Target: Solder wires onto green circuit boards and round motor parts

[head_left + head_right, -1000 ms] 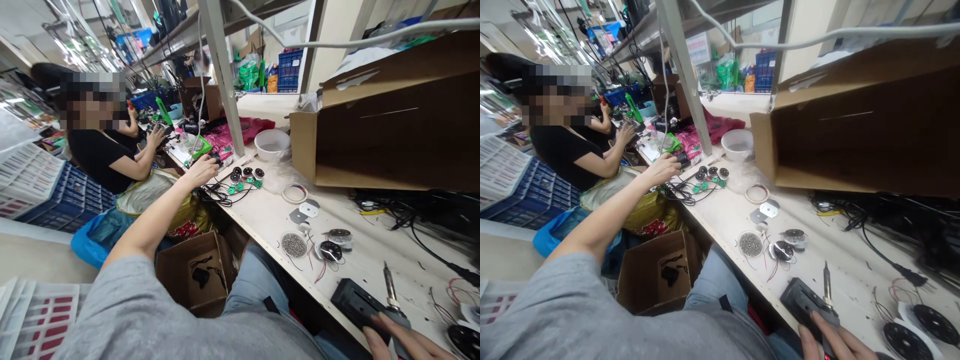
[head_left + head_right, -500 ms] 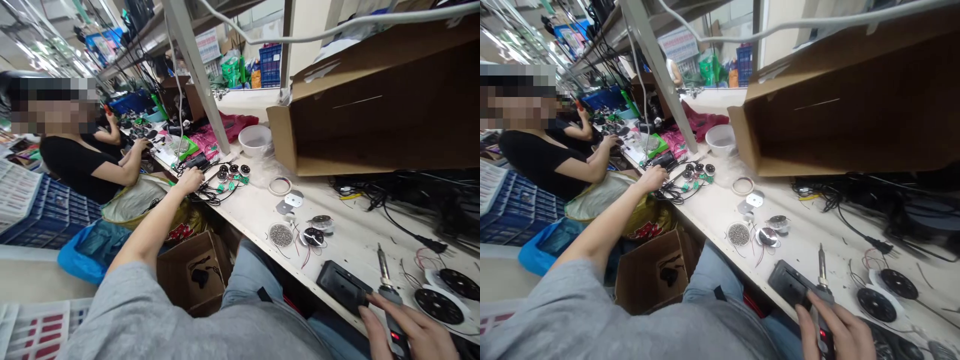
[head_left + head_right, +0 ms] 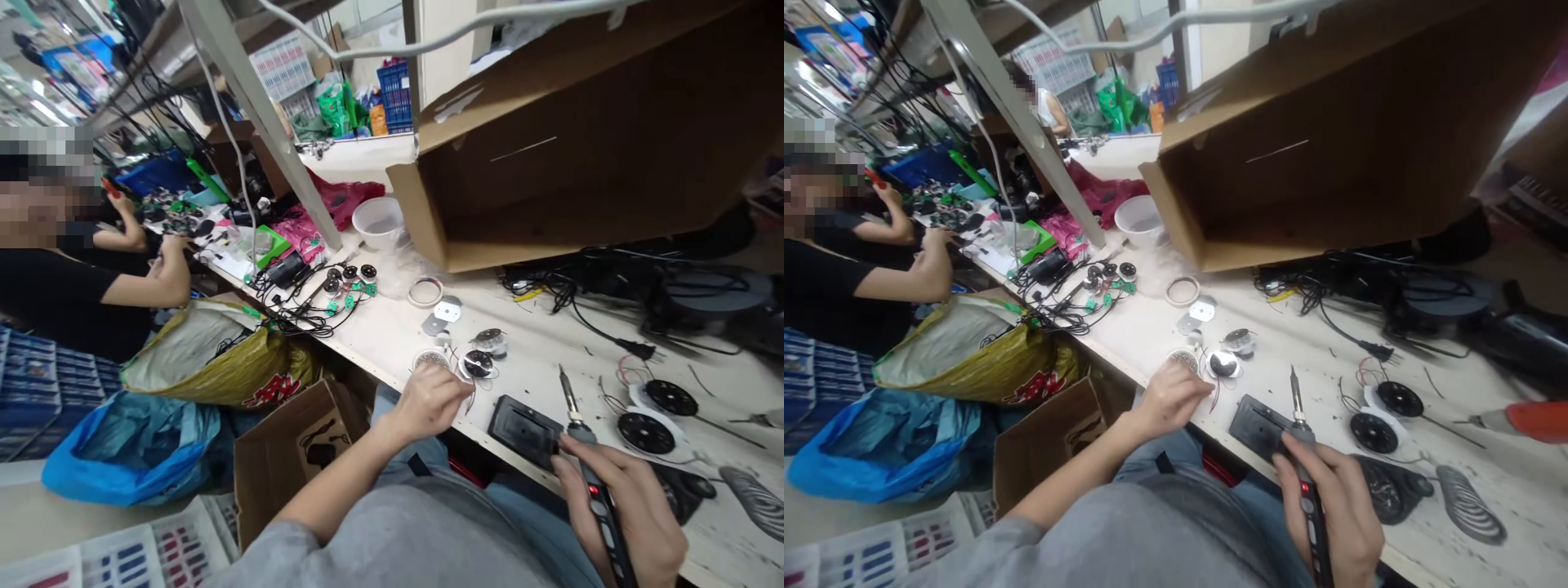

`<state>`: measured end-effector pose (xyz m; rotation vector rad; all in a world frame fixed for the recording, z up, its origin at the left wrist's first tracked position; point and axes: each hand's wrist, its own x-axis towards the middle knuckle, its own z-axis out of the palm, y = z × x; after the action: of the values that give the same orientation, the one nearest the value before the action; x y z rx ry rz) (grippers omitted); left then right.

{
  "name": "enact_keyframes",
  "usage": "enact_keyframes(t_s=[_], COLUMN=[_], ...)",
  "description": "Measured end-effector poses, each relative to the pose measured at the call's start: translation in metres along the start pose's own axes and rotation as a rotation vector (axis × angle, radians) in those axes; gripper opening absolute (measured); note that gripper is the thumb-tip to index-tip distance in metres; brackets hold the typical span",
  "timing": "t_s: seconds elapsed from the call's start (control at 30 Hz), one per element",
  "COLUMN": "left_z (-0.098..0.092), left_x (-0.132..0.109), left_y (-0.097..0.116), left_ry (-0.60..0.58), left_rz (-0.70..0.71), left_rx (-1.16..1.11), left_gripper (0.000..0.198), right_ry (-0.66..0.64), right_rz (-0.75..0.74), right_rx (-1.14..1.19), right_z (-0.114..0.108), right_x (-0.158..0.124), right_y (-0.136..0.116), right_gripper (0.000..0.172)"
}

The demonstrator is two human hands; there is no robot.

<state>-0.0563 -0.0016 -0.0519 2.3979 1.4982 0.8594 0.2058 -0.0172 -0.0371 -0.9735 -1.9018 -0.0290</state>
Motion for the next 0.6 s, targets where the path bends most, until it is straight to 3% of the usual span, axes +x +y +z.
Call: enact_keyframes(t_s=[0.07,0.2,0.3,0.47,0.6], left_z=[-0.003,-0.025,-0.028,-0.011,-0.007], left_x=[0.009,0.045,0.078,0.124,0.138], left_y=[-0.001,-0.02,-0.027,-0.022,-0.011], left_ry=[0.01,0.047,-0.057,-0.278,-0.269], left_rz=[-0.032,-0.286,-0.426,-0.408,-0.29], left_rx=[-0.022,-0.093,-0.209,-0.309,-0.25], left_gripper=[0.025,0.013,0.028,0.059,0.048], right_ry=[0.002,0.016,0.026,0.018,0.001], right_rz=[0.002,0.011,0.037,0.024,0.005], right_rx=[-0.028,-0.065,-0.093,-0.125,-0.115], right_z=[-0.003,-0.005,-0.003,-0.002,-0.006], right_x=[-0.003,-0.011,-0.018,-0.021,-0.023], right_y=[0.002,0.005,0.006,0.005,0.004], right_gripper=[0.039,0.042,0.041,0.044,0.043])
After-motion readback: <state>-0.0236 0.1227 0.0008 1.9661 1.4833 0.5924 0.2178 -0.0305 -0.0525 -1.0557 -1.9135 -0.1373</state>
